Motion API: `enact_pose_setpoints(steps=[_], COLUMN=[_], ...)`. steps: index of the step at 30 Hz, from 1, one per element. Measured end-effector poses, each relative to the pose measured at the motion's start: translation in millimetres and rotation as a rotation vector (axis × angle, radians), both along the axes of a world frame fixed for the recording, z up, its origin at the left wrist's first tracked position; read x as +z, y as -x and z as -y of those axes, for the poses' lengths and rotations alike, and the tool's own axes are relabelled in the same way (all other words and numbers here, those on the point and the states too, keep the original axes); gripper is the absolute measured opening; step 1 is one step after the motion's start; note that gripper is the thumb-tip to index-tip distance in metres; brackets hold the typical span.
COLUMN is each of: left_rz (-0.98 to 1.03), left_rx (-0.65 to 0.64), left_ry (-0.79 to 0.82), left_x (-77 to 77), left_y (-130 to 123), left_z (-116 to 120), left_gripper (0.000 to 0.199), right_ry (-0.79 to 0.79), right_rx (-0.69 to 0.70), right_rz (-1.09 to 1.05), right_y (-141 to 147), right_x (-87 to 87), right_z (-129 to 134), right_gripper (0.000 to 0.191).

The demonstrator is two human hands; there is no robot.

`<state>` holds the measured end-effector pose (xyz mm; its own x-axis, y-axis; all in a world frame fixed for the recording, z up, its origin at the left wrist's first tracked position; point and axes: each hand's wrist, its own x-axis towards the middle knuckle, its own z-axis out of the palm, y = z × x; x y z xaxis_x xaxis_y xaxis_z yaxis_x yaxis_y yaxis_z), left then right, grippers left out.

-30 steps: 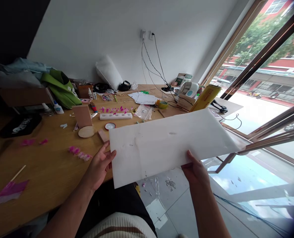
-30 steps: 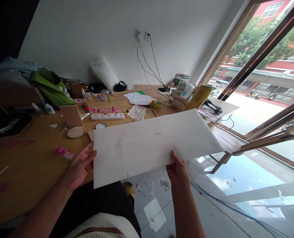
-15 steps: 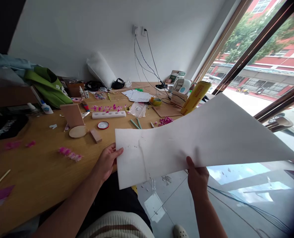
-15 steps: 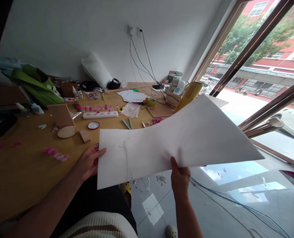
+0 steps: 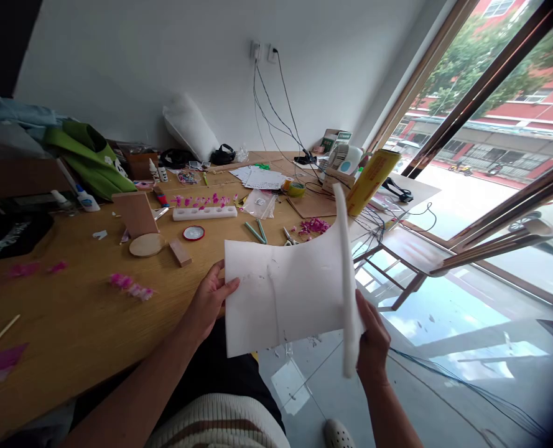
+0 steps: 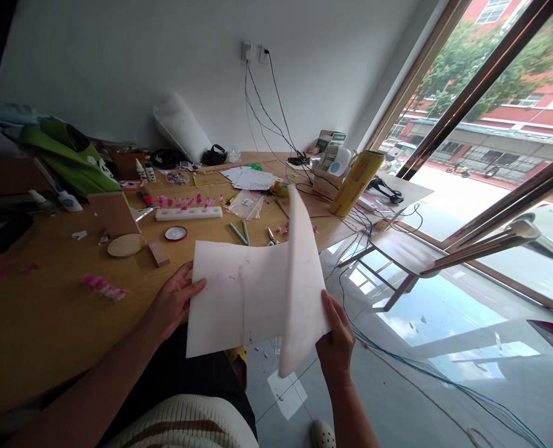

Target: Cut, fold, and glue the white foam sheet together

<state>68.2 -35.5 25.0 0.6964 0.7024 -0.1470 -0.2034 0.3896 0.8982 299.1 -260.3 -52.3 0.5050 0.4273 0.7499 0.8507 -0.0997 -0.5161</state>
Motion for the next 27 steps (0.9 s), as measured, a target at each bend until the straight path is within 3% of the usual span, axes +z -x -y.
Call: enact_pose_setpoints(steps=[3, 5, 11, 15, 19, 22, 24, 27], left_rz=[0.046, 0.064, -0.086, -0.049, 0.000, -0.035, -0.047, -0.026], left_rx=[0.037, 0.057, 0.074, 0.090, 0.019, 0.029, 0.082, 0.159], left_ry=[-0.032, -0.073, -0.342, -0.343, -0.312, -0.336, -0.347, -0.353], left_x=[-3.9, -8.0, -12.9, -5.1, -2.0, -4.6, -7.3, -12.0], left_y=[0, 0, 4, 6, 5, 2, 3, 11], left_z=[2, 2, 5, 13, 22, 20, 14, 0], left_gripper=[0.095, 0.098, 0.054, 0.055, 0.066, 0.051, 0.043, 0.048], right_ry=[0.094, 0.186, 0.305, 0.355, 0.387, 0.409, 0.439, 0.510], right_rx=[0.004, -0.039, -0.126, -0.148, -0.180, -0.153, -0.068, 0.094], right_rz=[0.226, 0.350, 0.532, 0.618, 0.657, 0.628, 0.562, 0.369], right_y=[3, 5, 8, 11, 17, 21, 23, 24], right_x=[8.0, 10.1, 8.9, 11.2, 13.6, 13.4, 12.8, 14.2], right_z=[1, 1, -2, -5, -8, -10, -10, -8], right_gripper=[0.065, 0.069, 0.073, 0.077, 0.077, 0.075, 0.073, 0.075])
